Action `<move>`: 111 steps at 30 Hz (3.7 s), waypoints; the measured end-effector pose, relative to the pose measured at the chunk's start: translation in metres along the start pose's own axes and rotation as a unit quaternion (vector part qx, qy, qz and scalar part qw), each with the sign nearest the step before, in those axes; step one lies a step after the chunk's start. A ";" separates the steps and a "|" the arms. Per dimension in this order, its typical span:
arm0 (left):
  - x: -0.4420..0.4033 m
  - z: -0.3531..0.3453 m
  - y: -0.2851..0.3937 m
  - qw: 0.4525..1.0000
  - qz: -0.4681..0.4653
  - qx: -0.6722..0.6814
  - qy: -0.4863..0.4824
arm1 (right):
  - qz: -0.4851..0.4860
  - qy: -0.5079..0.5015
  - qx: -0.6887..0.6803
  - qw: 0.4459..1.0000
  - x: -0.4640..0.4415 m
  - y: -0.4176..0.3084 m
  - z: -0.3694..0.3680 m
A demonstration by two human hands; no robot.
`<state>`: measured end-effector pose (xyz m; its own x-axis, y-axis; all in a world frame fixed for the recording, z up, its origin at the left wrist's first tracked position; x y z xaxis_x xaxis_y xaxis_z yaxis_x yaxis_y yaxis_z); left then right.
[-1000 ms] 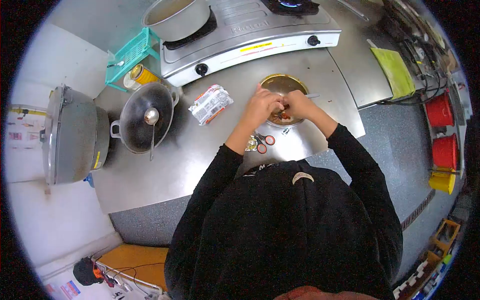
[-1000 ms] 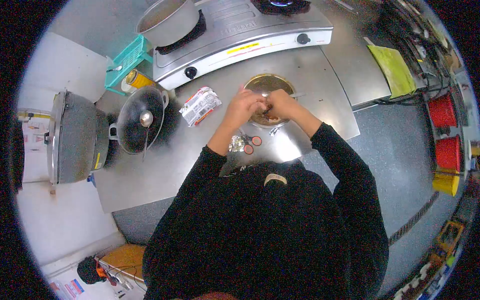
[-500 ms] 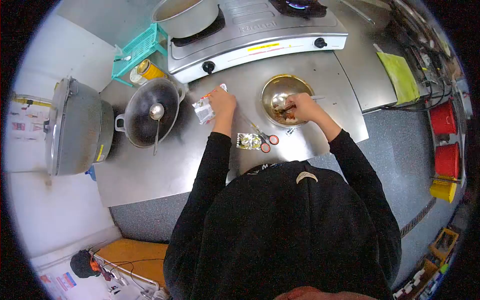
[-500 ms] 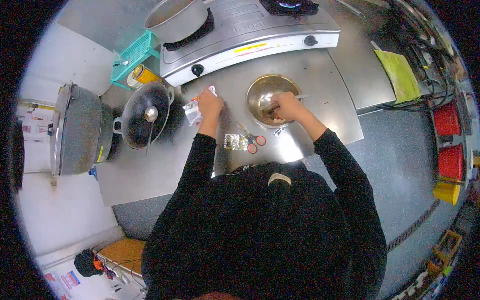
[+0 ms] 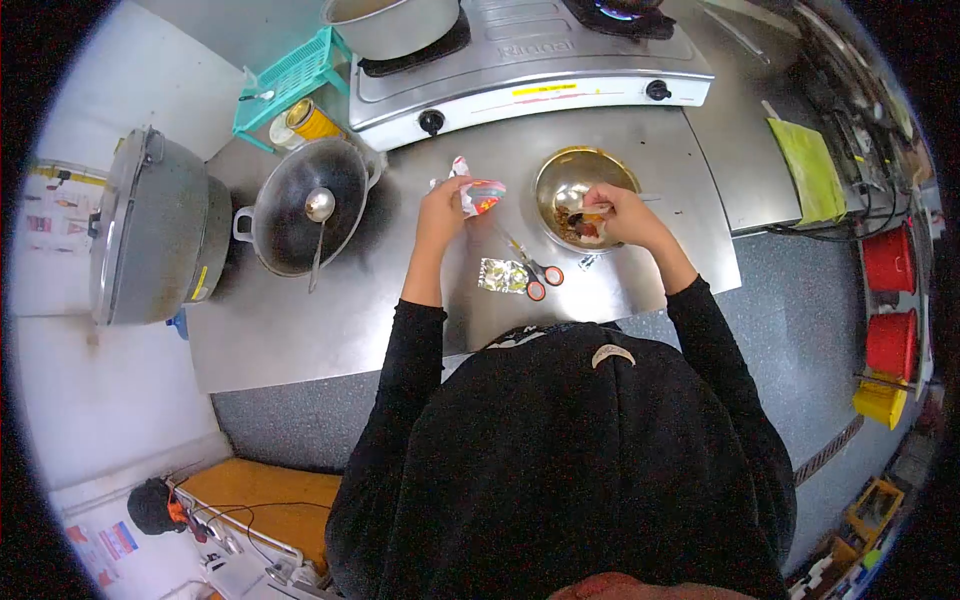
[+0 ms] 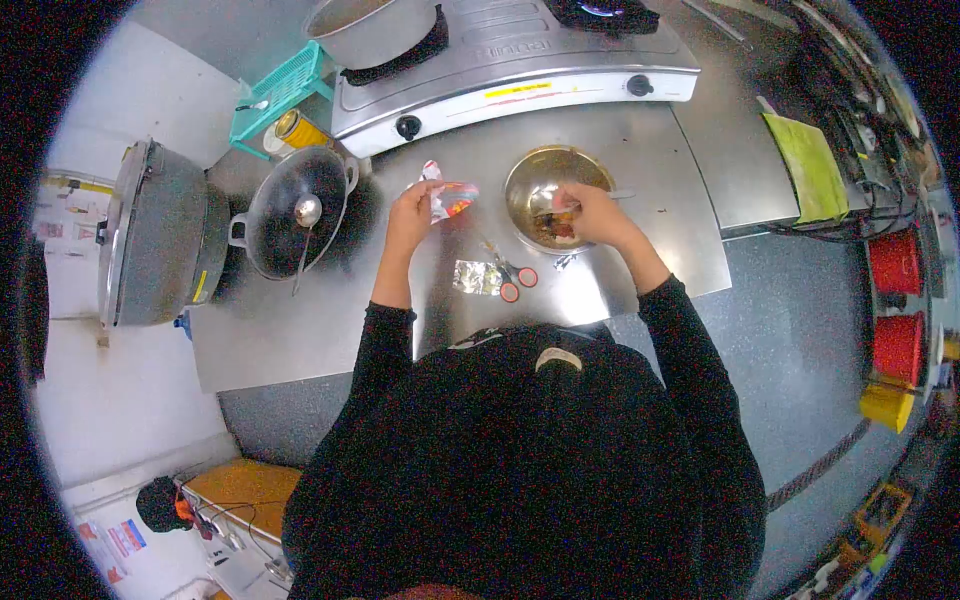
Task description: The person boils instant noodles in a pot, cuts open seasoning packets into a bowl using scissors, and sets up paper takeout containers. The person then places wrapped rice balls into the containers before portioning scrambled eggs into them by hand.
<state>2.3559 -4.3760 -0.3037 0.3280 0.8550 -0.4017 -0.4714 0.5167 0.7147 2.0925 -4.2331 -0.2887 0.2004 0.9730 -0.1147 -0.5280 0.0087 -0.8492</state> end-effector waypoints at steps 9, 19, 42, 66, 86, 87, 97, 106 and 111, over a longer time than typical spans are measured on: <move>0.018 0.002 0.032 0.993 0.014 0.121 0.005 | -0.237 0.009 -0.296 0.925 0.006 -0.013 0.016; 0.030 -0.014 0.070 0.995 -0.026 0.094 -0.007 | 0.008 0.146 -0.175 0.974 -0.012 -0.070 -0.030; 0.055 0.053 0.023 0.989 0.111 0.030 0.095 | -0.048 -0.033 0.268 0.962 0.040 -0.035 -0.141; 0.060 0.064 0.020 0.995 0.079 0.050 0.043 | 0.192 -0.079 0.088 0.974 0.029 -0.057 -0.130; 0.071 0.020 0.053 0.987 0.061 0.151 0.010 | 0.095 -0.121 0.227 0.962 -0.005 -0.104 -0.109; 0.068 0.027 0.062 0.993 0.073 0.092 -0.006 | 0.172 -0.008 0.178 0.969 0.001 -0.107 -0.101; 0.070 0.035 0.056 0.985 0.153 0.085 -0.009 | -0.176 -0.040 0.300 0.937 0.091 -0.006 -0.008; 0.066 0.025 0.059 0.986 0.135 0.096 -0.021 | -0.088 0.216 0.237 0.943 0.097 0.020 -0.066; 0.069 0.031 0.068 0.990 0.107 0.083 -0.051 | -0.098 0.114 0.234 0.961 0.093 0.003 -0.051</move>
<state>2.3715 -4.2836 -0.2654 0.3198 0.9306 -0.1779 -0.4011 0.3031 0.8644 2.1521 -4.1543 -0.3282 0.4813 0.8667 -0.1311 -0.7639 0.3413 -0.5477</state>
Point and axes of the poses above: each hand's wrist, its own x-axis away from the middle knuckle, its own z-axis out of the back of the hand, y = z × x, the point moved 1 cm from there along -x, towards the middle knuckle, and after that the axes turned 11 degrees about y, right-handed, at the moved point
